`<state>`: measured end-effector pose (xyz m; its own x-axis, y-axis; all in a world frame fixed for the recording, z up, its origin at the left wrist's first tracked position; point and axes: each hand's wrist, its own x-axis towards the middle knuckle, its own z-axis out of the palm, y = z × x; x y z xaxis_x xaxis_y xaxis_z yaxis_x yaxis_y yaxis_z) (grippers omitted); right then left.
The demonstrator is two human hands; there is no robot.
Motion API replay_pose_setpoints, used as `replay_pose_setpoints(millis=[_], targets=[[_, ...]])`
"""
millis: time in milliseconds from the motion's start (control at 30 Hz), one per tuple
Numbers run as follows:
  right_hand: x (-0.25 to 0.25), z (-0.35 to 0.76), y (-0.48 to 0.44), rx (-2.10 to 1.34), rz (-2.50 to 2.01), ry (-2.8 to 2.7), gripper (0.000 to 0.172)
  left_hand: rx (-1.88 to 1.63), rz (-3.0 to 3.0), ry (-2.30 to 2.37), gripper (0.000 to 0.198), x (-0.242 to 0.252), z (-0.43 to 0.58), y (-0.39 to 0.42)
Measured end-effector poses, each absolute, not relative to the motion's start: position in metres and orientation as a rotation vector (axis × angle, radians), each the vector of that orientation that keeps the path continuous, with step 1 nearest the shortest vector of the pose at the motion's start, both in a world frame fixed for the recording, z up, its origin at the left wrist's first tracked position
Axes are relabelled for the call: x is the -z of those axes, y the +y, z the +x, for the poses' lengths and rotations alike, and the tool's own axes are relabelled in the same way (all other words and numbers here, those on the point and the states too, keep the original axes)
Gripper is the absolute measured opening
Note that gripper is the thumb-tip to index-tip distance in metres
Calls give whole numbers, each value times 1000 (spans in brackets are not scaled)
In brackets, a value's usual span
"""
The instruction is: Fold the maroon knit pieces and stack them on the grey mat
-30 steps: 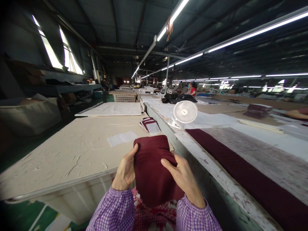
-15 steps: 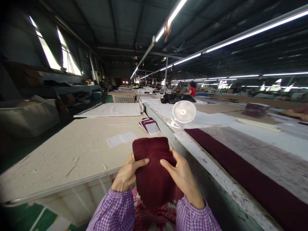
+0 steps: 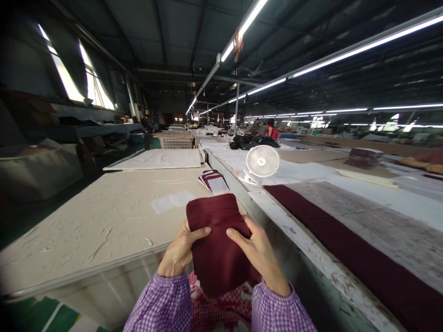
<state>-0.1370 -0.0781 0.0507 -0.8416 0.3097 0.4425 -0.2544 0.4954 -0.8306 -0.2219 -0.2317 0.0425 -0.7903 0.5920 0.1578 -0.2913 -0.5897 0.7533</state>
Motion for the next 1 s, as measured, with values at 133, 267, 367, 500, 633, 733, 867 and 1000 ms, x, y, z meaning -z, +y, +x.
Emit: replay_pose_setpoints(millis=[133,267,367,500,633,733,867,1000], targets=[[-43,-151,-85,-777,-44,-2013,20,-2442,484,994,27,-41,-225,-225],[-40,-159,-89,-345,-61,-1938,17,-2495,398,971,26,-37,-230,-218],[-39,-160,-90,-297,-87,-2020,13,-2474,345,973,25,-35,-234,-213],[-36,-163,-88,-326,-135,-2089,15,-2440,277,988,21,-33,-238,-208],[-29,-171,-81,-249,-145,-2170,14,-2417,100,1020,23,-28,-248,-201],[-23,-178,-76,-212,-156,-2215,15,-2366,24,1150,27,-20,-258,-195],[-17,-191,-70,-203,-147,-2243,6,-2239,64,1160,35,-9,-273,-190],[-13,-208,-69,-209,-59,-2258,6,-2185,-42,1186,44,5,-296,-196]])
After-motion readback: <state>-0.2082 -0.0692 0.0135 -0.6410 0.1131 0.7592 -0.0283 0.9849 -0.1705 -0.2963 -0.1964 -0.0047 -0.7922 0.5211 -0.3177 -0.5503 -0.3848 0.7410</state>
